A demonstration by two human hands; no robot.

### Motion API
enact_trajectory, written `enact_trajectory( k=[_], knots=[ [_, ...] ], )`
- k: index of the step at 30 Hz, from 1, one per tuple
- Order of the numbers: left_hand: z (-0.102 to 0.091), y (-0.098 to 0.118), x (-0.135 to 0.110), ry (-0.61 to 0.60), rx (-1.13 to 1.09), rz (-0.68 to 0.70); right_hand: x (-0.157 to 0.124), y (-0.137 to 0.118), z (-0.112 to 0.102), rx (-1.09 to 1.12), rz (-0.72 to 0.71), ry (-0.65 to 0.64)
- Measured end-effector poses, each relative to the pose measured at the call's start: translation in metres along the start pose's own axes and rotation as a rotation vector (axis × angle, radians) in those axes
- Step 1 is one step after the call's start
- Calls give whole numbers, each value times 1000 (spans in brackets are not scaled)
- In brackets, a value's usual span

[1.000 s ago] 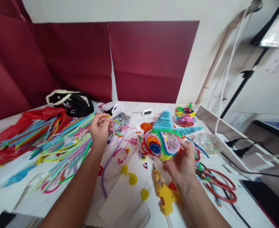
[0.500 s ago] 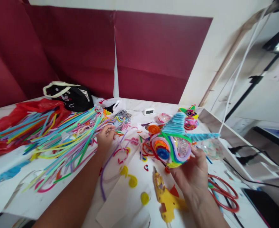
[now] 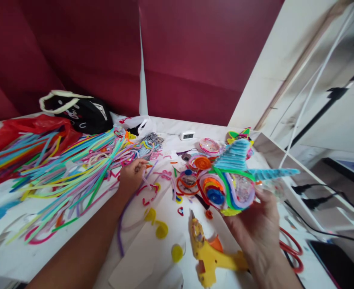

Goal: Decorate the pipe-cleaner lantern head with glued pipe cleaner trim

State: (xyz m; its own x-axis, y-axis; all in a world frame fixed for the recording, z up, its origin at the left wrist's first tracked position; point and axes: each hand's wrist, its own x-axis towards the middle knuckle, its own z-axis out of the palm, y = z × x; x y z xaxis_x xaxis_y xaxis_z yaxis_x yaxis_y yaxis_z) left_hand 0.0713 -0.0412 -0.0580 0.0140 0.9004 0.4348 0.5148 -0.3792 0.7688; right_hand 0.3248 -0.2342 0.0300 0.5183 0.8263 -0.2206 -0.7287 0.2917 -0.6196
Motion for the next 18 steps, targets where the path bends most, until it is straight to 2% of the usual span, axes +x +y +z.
enact_trajectory(
  k=[7,14,18],
  knots=[
    [2,-2,1,13,-12,31,14,3,-2,-7,30,-208],
    [0,2,0,15,-25,70,14,22,15,53,69,-121],
    [1,4,0,26,-11,84,12,26,17,45,106,-98]
  ],
)
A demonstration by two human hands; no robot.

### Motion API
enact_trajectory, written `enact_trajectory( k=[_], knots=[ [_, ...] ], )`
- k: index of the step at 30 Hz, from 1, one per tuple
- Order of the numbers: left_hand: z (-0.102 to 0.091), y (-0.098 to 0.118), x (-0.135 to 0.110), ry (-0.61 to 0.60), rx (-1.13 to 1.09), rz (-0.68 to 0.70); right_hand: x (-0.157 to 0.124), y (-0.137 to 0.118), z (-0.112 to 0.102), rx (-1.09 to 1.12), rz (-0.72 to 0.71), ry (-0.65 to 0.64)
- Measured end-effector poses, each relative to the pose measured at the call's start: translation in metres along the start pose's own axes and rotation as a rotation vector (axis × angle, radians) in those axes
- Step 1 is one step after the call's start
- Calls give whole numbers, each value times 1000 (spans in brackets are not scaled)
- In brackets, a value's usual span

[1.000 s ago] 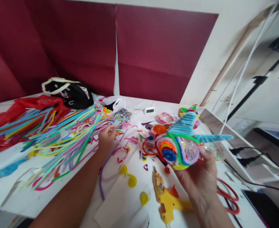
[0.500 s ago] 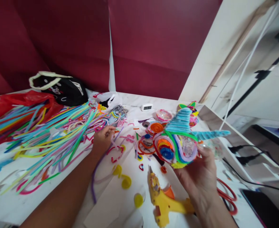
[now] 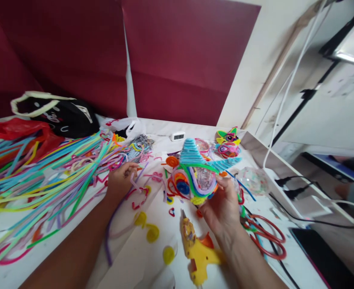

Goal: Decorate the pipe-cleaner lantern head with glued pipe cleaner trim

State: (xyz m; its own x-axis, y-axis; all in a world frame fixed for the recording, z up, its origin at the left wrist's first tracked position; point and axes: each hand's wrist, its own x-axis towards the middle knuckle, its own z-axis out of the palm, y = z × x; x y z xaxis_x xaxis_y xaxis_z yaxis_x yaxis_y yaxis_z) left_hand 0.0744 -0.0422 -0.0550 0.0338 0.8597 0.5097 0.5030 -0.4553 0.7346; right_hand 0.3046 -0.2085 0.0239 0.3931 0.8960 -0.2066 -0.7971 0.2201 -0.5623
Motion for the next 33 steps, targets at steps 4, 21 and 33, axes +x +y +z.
enact_trajectory(
  k=[4,21,33],
  knots=[
    [2,1,1,15,30,52,-1,0,-2,-3,9,5],
    [-8,10,3,66,37,32,-1,-6,-8,5,-57,8],
    [-23,93,19,71,-379,15,-5,-10,23,18,-46,-91]
  ],
)
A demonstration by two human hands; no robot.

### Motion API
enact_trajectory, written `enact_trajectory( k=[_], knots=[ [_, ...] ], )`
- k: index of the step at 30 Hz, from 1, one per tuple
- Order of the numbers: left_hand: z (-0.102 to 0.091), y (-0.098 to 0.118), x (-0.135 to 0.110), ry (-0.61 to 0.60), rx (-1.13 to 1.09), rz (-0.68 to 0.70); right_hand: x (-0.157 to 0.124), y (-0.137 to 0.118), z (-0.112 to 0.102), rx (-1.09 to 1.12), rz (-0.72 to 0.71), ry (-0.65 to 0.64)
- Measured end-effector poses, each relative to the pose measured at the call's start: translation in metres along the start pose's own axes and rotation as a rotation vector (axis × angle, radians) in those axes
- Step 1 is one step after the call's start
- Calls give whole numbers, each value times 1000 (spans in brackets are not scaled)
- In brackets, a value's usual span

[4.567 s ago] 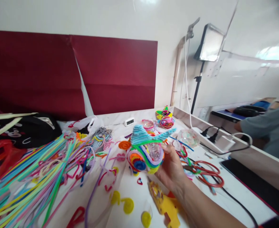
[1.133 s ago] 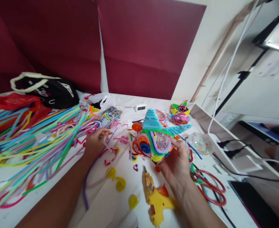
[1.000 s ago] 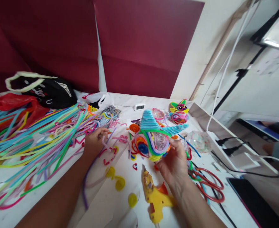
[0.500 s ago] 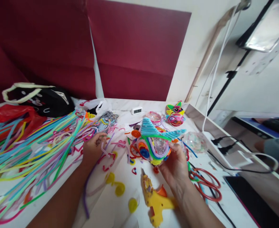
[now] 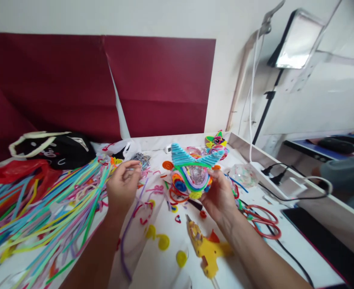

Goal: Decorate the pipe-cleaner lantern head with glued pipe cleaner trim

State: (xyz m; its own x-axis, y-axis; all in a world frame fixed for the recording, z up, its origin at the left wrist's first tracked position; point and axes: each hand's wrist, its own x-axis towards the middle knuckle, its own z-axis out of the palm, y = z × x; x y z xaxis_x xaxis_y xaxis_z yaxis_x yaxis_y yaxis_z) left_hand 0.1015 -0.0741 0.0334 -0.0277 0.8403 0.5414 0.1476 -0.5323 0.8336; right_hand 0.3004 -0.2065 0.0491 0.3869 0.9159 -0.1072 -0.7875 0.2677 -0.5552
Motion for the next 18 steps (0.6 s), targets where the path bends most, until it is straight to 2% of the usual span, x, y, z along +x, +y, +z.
enact_trajectory(
  k=[3,5,10,12,15,18],
  knots=[
    [12,32,1,-219,-164,16,5,-5,17,-1,-47,-60],
    [19,43,0,-344,-251,7,9,-6,27,-12,-58,-90],
    [37,35,-1,-480,-394,-31,18,-6,41,-57,-19,-139],
    [42,30,1,-547,-456,-67,21,-5,41,-62,-12,-149],
    [47,30,6,-585,-535,-120,25,-6,41,-62,2,-145],
    [52,32,11,-665,-600,-115,27,-10,42,-61,17,-134]
  ],
)
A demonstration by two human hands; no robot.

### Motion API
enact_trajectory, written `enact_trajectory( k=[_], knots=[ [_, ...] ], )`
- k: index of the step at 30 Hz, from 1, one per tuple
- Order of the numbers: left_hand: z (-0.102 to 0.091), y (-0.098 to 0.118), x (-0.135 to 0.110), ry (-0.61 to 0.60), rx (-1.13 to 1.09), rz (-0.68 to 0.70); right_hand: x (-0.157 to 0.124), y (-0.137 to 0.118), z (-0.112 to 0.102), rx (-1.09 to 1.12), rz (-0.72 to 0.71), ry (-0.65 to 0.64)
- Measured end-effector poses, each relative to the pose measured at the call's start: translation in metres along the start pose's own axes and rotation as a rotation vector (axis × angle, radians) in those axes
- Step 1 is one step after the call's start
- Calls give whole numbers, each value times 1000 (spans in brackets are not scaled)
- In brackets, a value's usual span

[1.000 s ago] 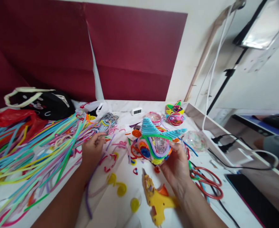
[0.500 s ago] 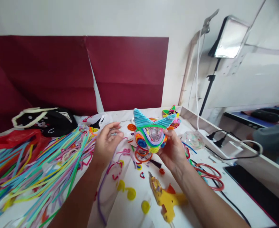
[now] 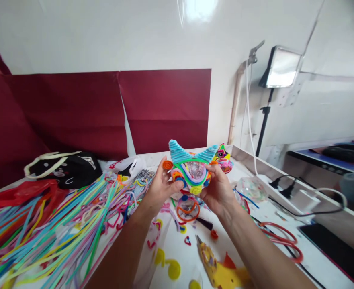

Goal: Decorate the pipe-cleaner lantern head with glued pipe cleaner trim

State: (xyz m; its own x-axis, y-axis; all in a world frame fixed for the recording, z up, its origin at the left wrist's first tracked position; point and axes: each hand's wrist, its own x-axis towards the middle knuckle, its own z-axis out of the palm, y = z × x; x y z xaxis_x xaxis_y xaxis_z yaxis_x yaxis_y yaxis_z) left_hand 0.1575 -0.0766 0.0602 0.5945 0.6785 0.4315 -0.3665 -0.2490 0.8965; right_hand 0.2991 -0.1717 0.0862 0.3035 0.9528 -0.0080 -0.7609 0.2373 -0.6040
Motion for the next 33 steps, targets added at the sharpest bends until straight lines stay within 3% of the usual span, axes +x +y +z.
enact_trajectory(
  k=[4,8,14,20,33],
  knots=[
    [3,-4,5,-118,-86,10,3,-6,6,-4,12,11],
    [8,-6,5,-130,-183,45,8,-7,11,-5,31,-11],
    [15,-4,2,-39,-184,80,16,0,12,17,71,-51],
    [23,-7,0,102,-177,65,18,0,20,32,81,-7],
    [41,-10,-7,293,-188,57,18,6,17,25,73,4]
  ],
)
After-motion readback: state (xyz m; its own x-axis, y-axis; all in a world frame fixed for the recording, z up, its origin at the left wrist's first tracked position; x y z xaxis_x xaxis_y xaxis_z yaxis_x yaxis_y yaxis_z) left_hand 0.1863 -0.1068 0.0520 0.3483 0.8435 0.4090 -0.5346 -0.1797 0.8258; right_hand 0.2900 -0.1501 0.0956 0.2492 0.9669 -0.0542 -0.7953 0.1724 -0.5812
